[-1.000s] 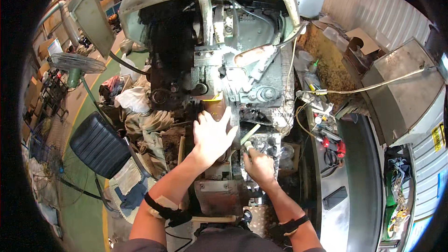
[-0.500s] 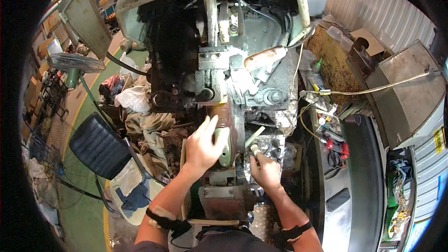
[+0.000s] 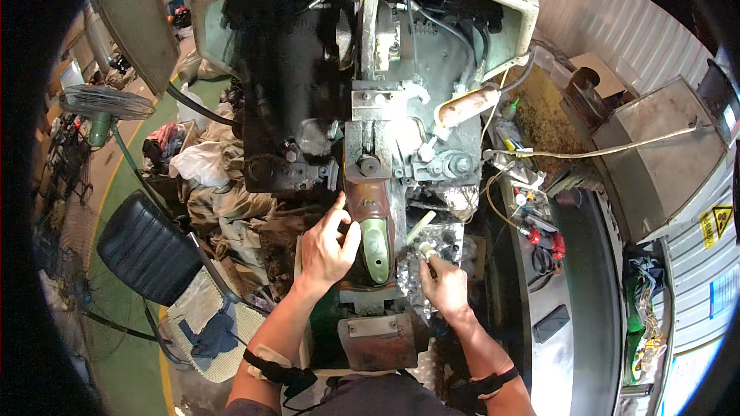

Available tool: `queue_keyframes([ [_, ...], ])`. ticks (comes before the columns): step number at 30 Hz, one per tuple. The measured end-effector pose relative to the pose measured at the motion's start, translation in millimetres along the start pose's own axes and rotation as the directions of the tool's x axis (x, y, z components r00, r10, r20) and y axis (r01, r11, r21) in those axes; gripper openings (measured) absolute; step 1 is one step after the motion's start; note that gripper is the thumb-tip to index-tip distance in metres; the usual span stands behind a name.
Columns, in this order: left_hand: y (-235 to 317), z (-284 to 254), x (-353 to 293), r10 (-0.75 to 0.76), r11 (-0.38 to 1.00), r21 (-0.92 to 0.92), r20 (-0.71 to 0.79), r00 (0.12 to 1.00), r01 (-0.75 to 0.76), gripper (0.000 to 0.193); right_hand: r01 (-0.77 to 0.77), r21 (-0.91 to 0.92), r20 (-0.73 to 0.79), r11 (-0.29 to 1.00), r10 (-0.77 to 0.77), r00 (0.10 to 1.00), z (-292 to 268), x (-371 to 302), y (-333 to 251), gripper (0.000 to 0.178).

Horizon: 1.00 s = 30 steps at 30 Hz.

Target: Operating a shoe lasting machine to shape and attach the upper part of the shoe to the last.

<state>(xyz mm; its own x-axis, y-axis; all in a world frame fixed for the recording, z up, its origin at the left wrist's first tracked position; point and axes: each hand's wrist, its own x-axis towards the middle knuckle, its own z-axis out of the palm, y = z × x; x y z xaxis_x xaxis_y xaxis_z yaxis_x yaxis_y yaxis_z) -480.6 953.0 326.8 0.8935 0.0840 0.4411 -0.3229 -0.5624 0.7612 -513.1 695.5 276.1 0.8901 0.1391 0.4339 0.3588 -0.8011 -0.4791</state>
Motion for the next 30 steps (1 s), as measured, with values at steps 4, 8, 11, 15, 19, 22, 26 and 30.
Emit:
queue_keyframes([
  [4, -8.5, -4.5, -2.5, 0.002, 0.992, -0.123, 0.002, 1.0, -0.002, 0.016, -0.057, 0.042, 0.022, 0.998, 0.056, 0.998, 3.6, -0.2, 2.1, 0.012],
  [8, -39.9, -7.1, -19.9, -0.127, 0.886, -0.453, -0.032, 0.991, 0.099, 0.014, -0.118, 0.118, 0.013, 0.986, 0.118, 0.993, -2.3, 6.4, -10.7, 0.009],
  [11, -70.7, -17.1, -44.5, -0.171, 0.916, -0.381, -0.096, 0.981, 0.122, 0.016, -0.224, 0.27, 0.009, 0.936, 0.23, 0.973, 1.4, 21.7, -35.1, 0.03],
  [15, -86.7, -41.1, -68.0, -0.321, 0.828, -0.504, -0.068, 0.945, 0.245, 0.018, -0.252, 0.378, 0.232, 0.891, 0.173, 0.957, -2.9, 46.0, -114.2, 0.105],
  [19, -81.1, -45.6, -80.2, -0.406, 0.742, -0.602, -0.056, 0.912, 0.294, 0.016, -0.058, 0.21, 0.081, 0.976, 0.042, 0.996, 25.7, 51.1, -113.8, 0.129],
  [22, -66.4, -49.7, -84.7, -0.447, 0.701, -0.642, -0.054, 0.893, 0.312, 0.015, -0.062, 0.382, 0.095, 0.922, 0.028, 0.995, 22.1, 53.0, -115.2, 0.128],
  [26, -44.3, -38.3, -70.5, -0.414, 0.629, -0.723, 0.002, 0.91, 0.287, 0.018, -0.085, 0.446, 0.078, 0.891, 0.057, 0.995, 5.9, 57.1, -117.5, 0.124],
  [30, -12.5, -46.7, -49.3, -0.495, 0.355, -0.859, 0.16, 0.854, 0.367, 0.055, -0.641, 0.674, 0.584, 0.366, 0.267, 0.767, -85.1, 26.4, -174.0, 0.092],
])
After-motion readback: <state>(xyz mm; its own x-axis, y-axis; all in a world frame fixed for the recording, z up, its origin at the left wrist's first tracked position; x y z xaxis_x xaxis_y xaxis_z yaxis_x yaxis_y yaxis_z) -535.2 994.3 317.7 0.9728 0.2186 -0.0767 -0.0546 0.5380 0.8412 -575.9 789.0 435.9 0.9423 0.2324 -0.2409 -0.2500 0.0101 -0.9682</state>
